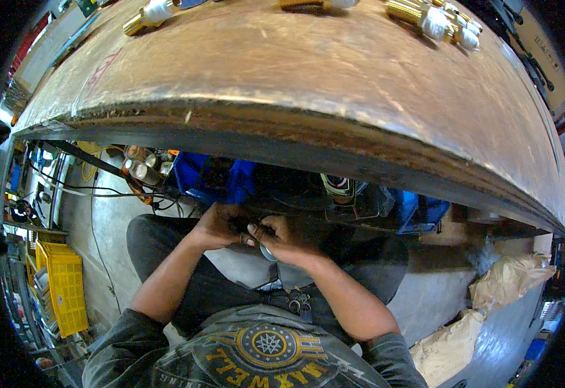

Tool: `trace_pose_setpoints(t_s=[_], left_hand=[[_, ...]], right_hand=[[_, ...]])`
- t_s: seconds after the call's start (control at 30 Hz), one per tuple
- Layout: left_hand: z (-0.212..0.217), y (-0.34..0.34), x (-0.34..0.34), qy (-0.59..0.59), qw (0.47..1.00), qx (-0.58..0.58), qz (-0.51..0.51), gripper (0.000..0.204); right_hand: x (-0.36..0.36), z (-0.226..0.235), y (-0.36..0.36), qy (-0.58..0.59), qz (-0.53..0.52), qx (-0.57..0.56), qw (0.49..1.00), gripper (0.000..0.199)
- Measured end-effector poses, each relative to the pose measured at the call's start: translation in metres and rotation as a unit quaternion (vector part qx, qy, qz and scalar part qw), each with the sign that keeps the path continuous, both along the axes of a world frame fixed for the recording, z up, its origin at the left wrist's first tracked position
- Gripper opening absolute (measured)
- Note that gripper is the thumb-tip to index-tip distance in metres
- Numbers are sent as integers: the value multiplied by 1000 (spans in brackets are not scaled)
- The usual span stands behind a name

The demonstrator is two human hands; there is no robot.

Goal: The person sits under a workbench and repeatedly picks up brass fittings, applies sealant from a tube, and places them on the table. The person handles the fittings one at a time, applying the sealant to the threads before setting them down.

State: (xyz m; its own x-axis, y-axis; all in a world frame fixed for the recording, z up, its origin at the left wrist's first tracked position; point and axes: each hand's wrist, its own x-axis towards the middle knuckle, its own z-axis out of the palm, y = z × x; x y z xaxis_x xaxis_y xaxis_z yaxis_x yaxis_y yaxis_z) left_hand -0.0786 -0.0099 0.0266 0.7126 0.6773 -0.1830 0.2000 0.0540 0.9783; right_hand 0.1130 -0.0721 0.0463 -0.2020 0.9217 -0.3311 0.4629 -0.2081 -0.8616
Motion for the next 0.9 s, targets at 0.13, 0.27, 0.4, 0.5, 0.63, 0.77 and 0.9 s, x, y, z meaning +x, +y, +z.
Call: trace_pose_setpoints(t_s=[0.13, 0.27, 0.4, 0.5, 0.63, 0.77, 0.9], left_hand=[[10, -4, 3, -35, 998, -18, 52, 46], [5, -2, -1, 32, 998, 26, 55, 40], [-9, -4, -6, -7, 998, 20, 59, 35], [7, -2, -2, -5, 996, 62, 70, 35], [2, 0, -5, 35, 993, 79, 80, 42], [3, 1, -5, 17, 994, 87, 71, 50], [6, 0, -5, 42, 993, 102, 50, 52]], right_hand=[[-1, -12, -2, 27, -23, 30, 999, 27], [-3, -17, -1, 69, -25, 82, 994, 24], [0, -12, -4, 56, -19, 10, 998, 25], [-2, -10, -2, 51, -26, 5, 998, 26], [-4, 1, -1, 67, -25, 12, 997, 25], [-3, 0, -2, 61, -12, 7, 998, 28], [-2, 10, 1, 65, 10, -32, 997, 32]])
